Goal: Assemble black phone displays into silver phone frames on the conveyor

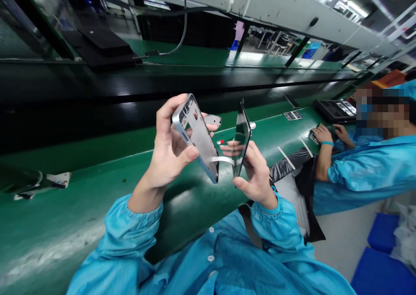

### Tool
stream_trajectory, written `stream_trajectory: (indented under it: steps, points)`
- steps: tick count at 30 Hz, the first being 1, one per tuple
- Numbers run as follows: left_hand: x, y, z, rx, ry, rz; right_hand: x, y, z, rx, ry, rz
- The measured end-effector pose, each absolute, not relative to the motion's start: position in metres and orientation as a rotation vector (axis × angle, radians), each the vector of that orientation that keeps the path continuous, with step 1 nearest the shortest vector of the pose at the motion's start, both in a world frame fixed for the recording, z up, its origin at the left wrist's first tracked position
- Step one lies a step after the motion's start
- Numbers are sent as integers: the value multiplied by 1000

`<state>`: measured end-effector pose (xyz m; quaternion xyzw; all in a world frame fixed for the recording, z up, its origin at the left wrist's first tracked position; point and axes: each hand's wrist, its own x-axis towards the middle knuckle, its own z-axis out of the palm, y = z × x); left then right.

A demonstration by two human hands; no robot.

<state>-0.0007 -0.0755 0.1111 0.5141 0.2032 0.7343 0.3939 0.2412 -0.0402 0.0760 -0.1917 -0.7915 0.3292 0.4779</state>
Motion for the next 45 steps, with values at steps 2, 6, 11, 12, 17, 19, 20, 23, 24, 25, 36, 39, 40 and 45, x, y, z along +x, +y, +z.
stream_trajectory:
  steps: [2,6,11,12,17,19,20,23,24,25,36,39,40,45]
  points:
    - [-6,-73,110,1334,531,1896,242,-42,76,-443,-1920,867]
    - [-12,-76,115,1313,521,1926,252,-45,73,-431,-1956,889]
    - [-7,-79,117,1266,573,1897,240,-43,73,-411,-1981,828]
    - [-5,-79,116,1255,597,1892,234,-42,74,-426,-1986,810]
    - [-1,-74,109,1376,563,1849,215,-42,77,-527,-2013,778]
    - [-2,-73,108,1463,553,1828,213,-42,76,-509,-2023,779]
    - [-2,-74,108,1471,577,1822,213,-41,76,-494,-2029,774]
    - [-4,-74,107,1443,669,1800,211,-39,73,-472,-2051,724]
    - [-5,-74,107,1462,653,1794,210,-39,73,-467,-2055,704]
    - [-6,-74,106,1490,627,1788,209,-38,72,-457,-2057,689]
    - [-18,-72,98,1610,548,1750,195,-33,74,-331,-2046,554]
    - [-17,-73,97,1615,574,1736,191,-32,72,-299,-2014,619]
    - [-16,-73,96,1614,585,1739,190,-31,71,-296,-2002,640]
    - [-22,-70,98,1652,576,1717,191,-28,63,-321,-1933,796]
